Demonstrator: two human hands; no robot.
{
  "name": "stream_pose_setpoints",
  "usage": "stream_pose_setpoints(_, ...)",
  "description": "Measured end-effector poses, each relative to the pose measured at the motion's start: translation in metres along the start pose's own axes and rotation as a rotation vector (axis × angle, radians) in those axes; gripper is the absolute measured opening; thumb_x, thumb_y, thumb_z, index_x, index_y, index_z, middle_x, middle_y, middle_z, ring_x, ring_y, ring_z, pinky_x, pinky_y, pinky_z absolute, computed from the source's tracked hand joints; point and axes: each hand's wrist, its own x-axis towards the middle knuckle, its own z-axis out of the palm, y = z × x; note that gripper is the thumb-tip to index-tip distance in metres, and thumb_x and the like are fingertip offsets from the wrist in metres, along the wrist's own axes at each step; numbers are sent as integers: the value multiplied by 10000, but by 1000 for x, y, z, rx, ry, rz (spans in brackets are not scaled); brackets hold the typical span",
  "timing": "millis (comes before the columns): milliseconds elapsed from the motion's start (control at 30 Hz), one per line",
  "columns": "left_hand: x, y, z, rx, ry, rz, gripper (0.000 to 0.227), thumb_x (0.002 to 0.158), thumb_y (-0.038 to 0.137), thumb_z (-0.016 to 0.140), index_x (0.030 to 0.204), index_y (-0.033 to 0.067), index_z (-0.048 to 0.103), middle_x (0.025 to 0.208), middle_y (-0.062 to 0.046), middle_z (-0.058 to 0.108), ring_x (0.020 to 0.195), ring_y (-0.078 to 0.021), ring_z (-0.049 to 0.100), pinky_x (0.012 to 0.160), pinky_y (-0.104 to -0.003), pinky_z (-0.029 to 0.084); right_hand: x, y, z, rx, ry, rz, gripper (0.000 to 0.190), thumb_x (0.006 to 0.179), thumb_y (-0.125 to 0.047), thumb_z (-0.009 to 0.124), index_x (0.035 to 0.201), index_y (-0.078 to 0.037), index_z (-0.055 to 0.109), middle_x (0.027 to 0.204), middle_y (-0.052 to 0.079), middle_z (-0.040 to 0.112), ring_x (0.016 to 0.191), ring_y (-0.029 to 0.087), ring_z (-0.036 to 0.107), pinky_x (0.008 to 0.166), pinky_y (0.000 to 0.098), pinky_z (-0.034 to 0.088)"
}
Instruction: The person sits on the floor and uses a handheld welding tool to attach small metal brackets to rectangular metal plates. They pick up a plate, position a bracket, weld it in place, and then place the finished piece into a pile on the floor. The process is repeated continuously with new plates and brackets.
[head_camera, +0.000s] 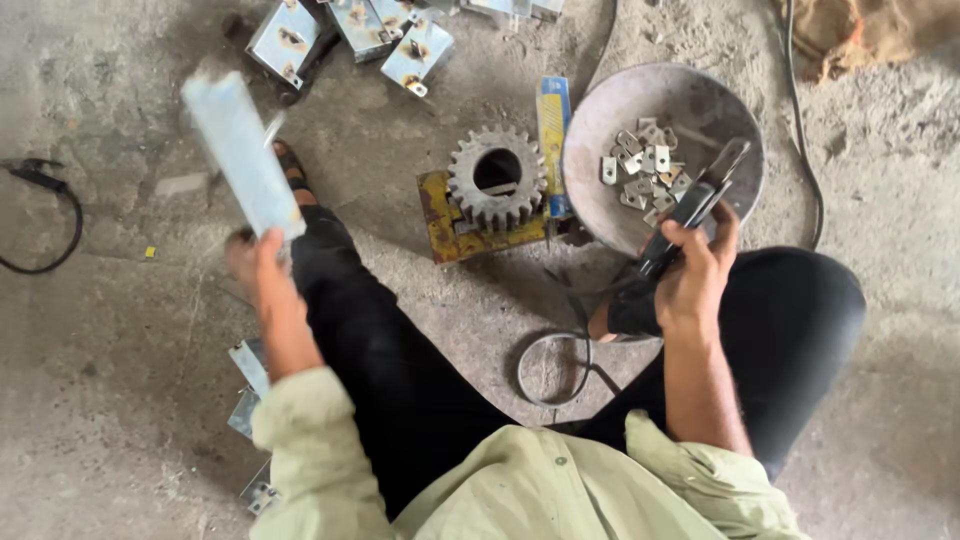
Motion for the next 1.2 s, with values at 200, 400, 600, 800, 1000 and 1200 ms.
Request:
stream_pose_setpoints(200, 1, -27, 178, -311, -178, -424, 338, 798, 408, 725, 987, 138, 652, 832, -29, 619, 694, -157, 564, 591, -316, 438, -5, -32, -1, 76, -17, -9, 645, 864, 11, 645, 1454, -77, 398, 1033, 168, 643, 833, 265, 656, 695, 391, 562)
stream_pose_setpoints(400, -14, -118, 248, 301, -475, -5, 678, 786, 405, 824, 1315, 41, 607, 1222, -157, 561, 1074, -285, 581, 907, -427, 493, -5, -44, -6, 106, -11, 4, 646, 869, 9, 613, 1472, -79, 398, 1048, 171, 631, 855, 282, 650, 725, 412, 570)
stream_pose_setpoints(600, 2, -88, 255, 1276, -882, 355, 1213, 554, 409, 1001, 1527, 92, 351, 1571, -253, 279, 1427, -499, 216, 1124, -575, 256, -6, -57, -15, 183, -12, -8, 632, 909, -6, 590, 1501, -70, 380, 1089, 198, 628, 899, 307, 661, 772, 437, 580)
stream_pose_setpoints(800, 4, -69, 249, 1196, -921, 505, 1222, 542, 352, 953, 1550, 75, 321, 1559, -245, 350, 1438, -478, 296, 1196, -563, 304, -12, -80, -26, 230, 14, -61, 578, 945, -43, 578, 1478, -71, 356, 1096, 211, 621, 915, 324, 673, 796, 468, 585)
stream_pose_setpoints(1000, -76, -39, 275, 756, -738, 816, 633, 829, 220, 775, 1394, 80, 527, 1380, -193, 564, 1281, -379, 540, 1084, -490, 466, -10, -81, -21, 273, 104, -42, 568, 951, -60, 577, 1477, -89, 366, 1102, 199, 630, 911, 319, 674, 819, 469, 583)
stream_pose_setpoints(1200, -179, -99, 384, 775, -999, 830, 301, 986, 189, 639, 1275, 109, 618, 1277, -82, 641, 1139, -290, 646, 949, -479, 537, -8, -77, -13, 295, 140, 7, 505, 958, -71, 584, 1421, -97, 386, 1134, 187, 631, 932, 315, 668, 840, 469, 575)
